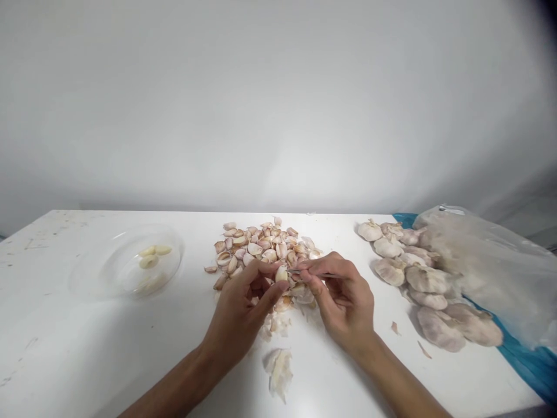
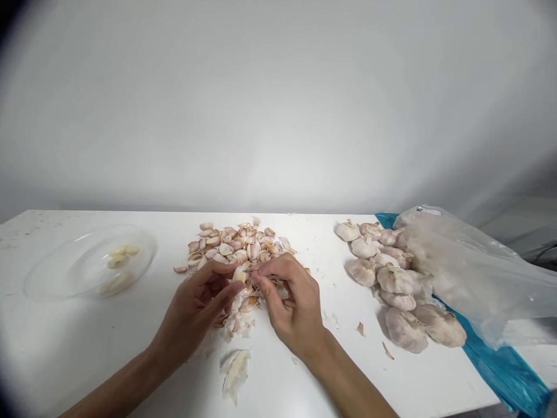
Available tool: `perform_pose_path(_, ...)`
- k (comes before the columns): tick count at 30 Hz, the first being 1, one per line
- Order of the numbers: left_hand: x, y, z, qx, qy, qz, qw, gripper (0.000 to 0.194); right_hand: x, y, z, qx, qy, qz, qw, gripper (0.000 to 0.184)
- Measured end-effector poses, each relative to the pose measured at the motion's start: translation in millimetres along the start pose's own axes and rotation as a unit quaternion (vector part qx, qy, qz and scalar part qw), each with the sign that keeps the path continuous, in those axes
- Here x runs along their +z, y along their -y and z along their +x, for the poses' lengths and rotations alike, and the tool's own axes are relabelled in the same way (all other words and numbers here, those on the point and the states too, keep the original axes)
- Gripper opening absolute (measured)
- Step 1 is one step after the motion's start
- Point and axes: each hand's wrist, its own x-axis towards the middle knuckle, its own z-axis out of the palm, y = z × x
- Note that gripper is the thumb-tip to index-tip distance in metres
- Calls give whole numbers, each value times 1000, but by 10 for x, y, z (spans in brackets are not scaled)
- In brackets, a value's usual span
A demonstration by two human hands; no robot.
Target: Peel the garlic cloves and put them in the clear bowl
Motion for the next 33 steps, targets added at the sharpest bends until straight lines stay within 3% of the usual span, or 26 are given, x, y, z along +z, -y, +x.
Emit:
perform_pose_path(9,11,-24,-3,-14,24,-63,998,28,-33,-43,-9,-16,-8,-9,1000,26)
perform_pose_path(18,8,-24,26,-30,0,-92,995,37,-49,-32,70,43,-61,-12,997,21)
perform_pose_path(26,-2,-29,30,-42,-23,-65,997,40,27,-34,23,77,-23,46,996,18)
perform_pose_path(33,9,-9,38,-39,-21,-55,998,43,55,-8,41,97,-46,69,992,17)
